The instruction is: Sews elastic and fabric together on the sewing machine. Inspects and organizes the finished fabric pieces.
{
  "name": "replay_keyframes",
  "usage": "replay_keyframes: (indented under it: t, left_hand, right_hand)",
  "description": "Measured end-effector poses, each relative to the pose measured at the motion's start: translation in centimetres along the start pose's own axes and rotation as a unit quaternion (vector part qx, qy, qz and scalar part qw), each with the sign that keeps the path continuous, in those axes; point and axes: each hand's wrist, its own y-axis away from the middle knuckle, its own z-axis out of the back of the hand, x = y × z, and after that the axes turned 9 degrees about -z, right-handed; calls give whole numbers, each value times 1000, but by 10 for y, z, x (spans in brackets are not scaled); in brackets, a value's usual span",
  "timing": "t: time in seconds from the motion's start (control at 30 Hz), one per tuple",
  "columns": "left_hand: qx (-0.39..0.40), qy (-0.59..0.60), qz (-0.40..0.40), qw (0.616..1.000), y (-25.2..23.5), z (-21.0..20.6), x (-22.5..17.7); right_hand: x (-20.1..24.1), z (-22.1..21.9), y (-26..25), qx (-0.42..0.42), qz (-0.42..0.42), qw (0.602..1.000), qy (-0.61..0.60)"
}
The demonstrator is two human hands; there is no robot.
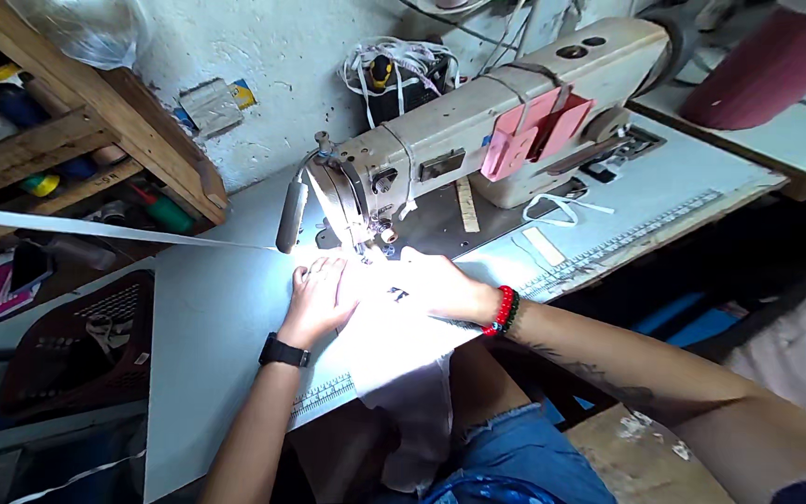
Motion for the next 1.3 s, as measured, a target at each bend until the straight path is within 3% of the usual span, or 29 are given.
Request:
replay_keyframes:
  t: [0.17,0.33,0.5,0.77,1.3]
  left_hand:
    - [6,16,-16,1000,-20,8,27]
    - [-92,26,-46,994,-28,8,47]
    - [-171,30,-12,985,6,24,-1]
    - [-111,93,-113,983,65,-7,-82]
    - [-90,102,-126,983,68,-13,-94]
  right_hand:
    - [1,0,6,15,24,1000,3]
    - [6,4,13,27,23,999,3]
    - [7,2,23,-11,45,999,-7]
    - [7,0,30,-48,77,996,-2]
    - [7,-3,38,-91,108,990,-18]
